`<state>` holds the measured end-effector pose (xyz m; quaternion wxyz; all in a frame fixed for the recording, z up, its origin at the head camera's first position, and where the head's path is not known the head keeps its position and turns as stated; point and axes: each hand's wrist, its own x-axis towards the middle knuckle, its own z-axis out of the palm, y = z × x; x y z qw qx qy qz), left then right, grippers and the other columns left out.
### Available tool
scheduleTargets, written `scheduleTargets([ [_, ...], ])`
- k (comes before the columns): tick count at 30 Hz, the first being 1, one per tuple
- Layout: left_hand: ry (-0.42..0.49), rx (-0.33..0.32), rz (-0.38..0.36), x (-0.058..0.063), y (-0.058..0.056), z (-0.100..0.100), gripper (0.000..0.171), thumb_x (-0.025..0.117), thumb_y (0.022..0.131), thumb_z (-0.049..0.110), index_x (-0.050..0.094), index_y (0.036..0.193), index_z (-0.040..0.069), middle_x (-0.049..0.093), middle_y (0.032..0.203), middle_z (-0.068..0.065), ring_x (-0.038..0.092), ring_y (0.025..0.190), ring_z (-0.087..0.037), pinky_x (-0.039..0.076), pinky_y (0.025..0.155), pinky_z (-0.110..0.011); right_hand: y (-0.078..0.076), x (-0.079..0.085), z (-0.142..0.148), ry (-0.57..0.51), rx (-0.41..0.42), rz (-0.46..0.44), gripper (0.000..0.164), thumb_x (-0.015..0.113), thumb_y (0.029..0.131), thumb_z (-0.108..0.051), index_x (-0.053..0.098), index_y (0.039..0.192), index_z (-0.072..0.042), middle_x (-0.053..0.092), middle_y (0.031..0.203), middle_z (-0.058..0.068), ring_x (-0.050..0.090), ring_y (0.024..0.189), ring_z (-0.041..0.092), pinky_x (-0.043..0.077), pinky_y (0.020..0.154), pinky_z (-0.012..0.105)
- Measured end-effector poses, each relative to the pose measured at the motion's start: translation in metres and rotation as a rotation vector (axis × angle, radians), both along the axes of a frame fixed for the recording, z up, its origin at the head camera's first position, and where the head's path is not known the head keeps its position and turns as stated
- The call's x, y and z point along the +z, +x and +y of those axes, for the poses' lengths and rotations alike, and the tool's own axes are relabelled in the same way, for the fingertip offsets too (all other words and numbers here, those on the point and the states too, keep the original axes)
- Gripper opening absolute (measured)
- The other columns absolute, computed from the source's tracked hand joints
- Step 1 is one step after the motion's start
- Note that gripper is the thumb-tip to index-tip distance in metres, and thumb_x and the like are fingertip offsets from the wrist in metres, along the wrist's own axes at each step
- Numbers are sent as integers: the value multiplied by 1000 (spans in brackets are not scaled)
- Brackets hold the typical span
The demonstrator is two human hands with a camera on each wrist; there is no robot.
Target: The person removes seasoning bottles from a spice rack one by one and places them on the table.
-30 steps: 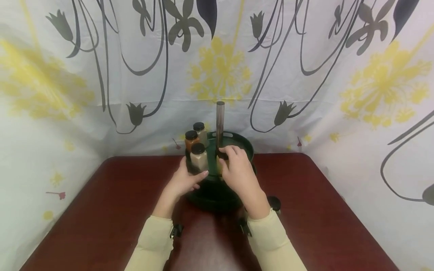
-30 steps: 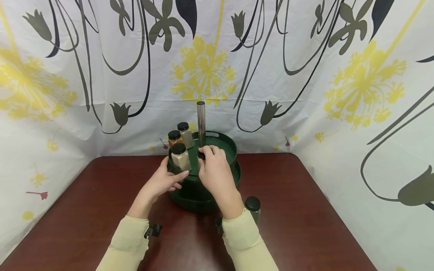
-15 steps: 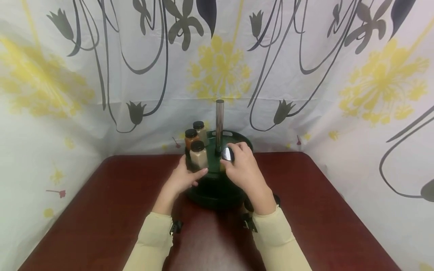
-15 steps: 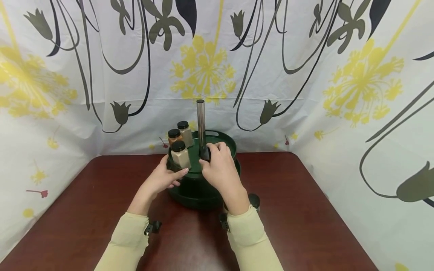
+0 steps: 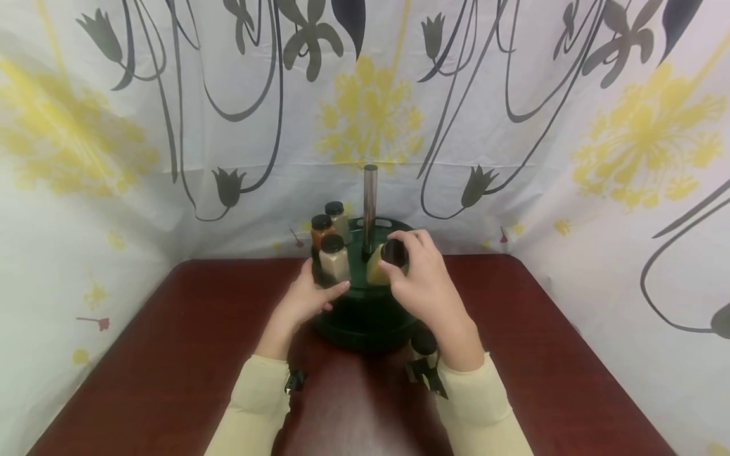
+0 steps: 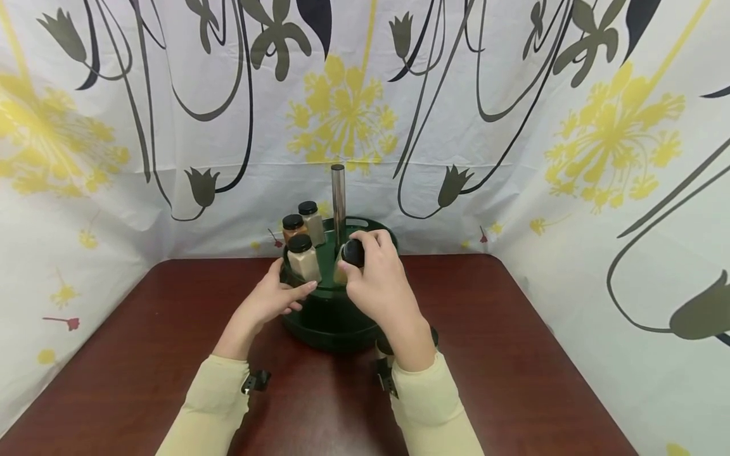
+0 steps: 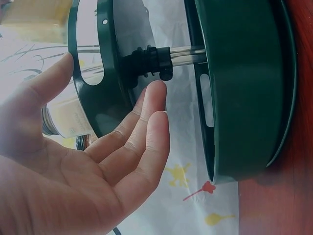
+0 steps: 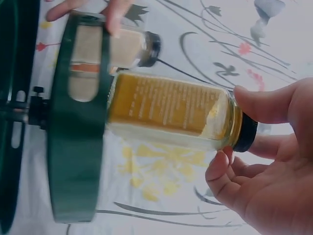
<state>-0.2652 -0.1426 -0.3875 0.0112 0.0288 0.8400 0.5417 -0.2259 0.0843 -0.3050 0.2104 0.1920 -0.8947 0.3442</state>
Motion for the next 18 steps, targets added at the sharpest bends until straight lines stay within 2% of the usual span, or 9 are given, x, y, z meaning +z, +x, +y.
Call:
scheduleTargets([
  [4,-13,6,-2,1,0,-2,103,75,79,49,13,153,13,60,114,-19,67,76,-29,55,70,-37,10,8,5,26,11,-3,43,69,89,-26,56,127,-14,49,119,3,53,99,19,52,80,38],
  [12,-46,30,-21,1,-2,-4,108,75,77,53,11,153,13,60,113,-17,67,77,-27,54,73,-38,26,15,9,97,95,-15,37,69,89,-26,58,121,-13,51,112,0,50,82,16,48,70,32],
  [18,-32,23,-4,-2,-4,-2,105,76,76,52,15,152,13,59,115,-17,67,76,-27,55,73,-39,31,11,8,225,151,-68,36,69,89,-26,60,119,-10,53,111,2,54,91,16,50,76,33],
])
